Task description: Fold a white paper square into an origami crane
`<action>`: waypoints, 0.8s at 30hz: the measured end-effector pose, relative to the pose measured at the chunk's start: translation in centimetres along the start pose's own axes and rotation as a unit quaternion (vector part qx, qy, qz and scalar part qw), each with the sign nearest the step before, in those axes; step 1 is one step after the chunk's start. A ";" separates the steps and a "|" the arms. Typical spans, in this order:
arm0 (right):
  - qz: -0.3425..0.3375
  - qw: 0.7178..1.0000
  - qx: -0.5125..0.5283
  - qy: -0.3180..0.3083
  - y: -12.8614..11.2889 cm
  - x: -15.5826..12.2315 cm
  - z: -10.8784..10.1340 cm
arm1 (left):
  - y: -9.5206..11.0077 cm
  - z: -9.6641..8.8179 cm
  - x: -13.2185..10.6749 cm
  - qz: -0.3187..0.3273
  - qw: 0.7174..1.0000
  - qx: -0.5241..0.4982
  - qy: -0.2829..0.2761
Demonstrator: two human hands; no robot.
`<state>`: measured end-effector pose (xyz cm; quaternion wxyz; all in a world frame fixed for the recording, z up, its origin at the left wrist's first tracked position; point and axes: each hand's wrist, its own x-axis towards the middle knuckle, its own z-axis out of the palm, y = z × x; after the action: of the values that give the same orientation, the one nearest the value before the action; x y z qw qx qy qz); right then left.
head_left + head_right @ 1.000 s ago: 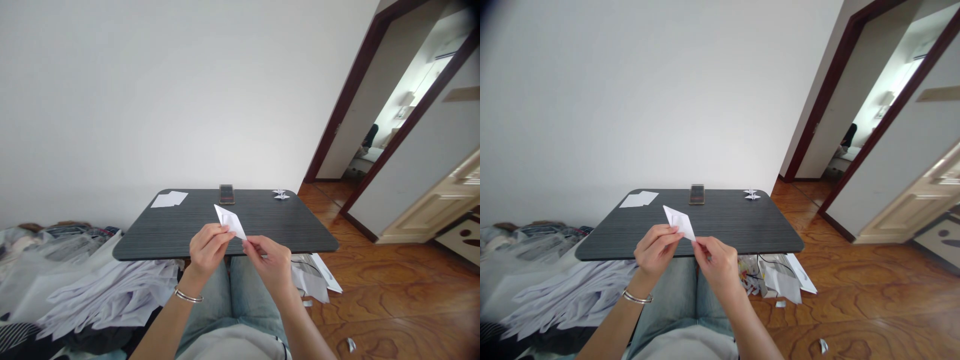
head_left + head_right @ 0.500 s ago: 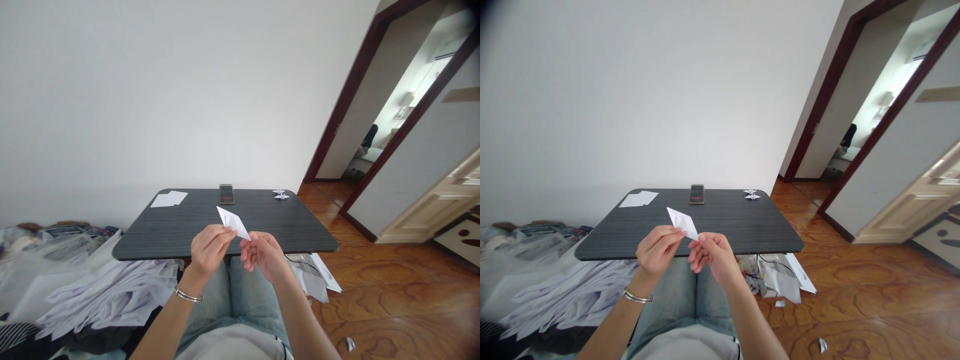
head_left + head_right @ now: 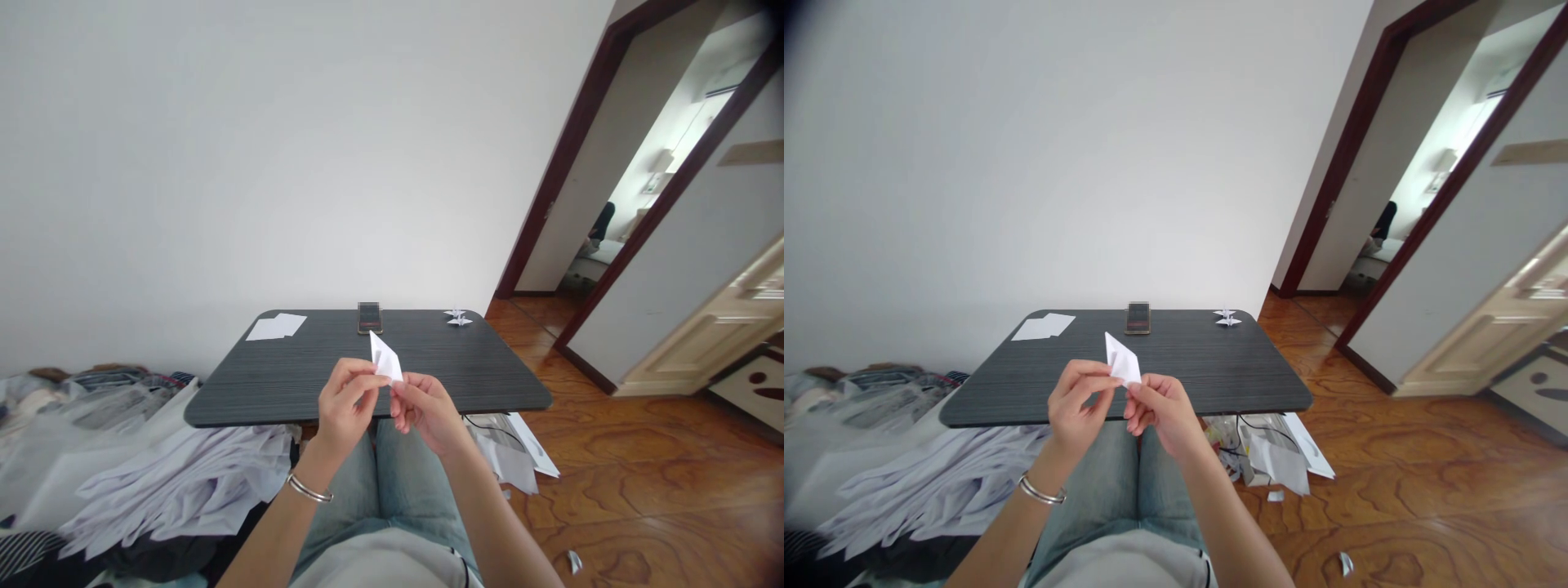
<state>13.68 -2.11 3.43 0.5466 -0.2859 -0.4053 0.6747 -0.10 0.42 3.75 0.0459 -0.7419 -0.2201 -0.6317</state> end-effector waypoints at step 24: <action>-0.061 0.971 -0.227 0.033 0.7 0.5 -0.6 | -0.1 1.3 0.0 -0.518 0.754 -0.404 -0.015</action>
<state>13.75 -1.53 2.56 0.5204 -0.3995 -0.5461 0.5209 1.02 0.96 3.45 -0.5955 -0.4733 -0.2953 -0.5780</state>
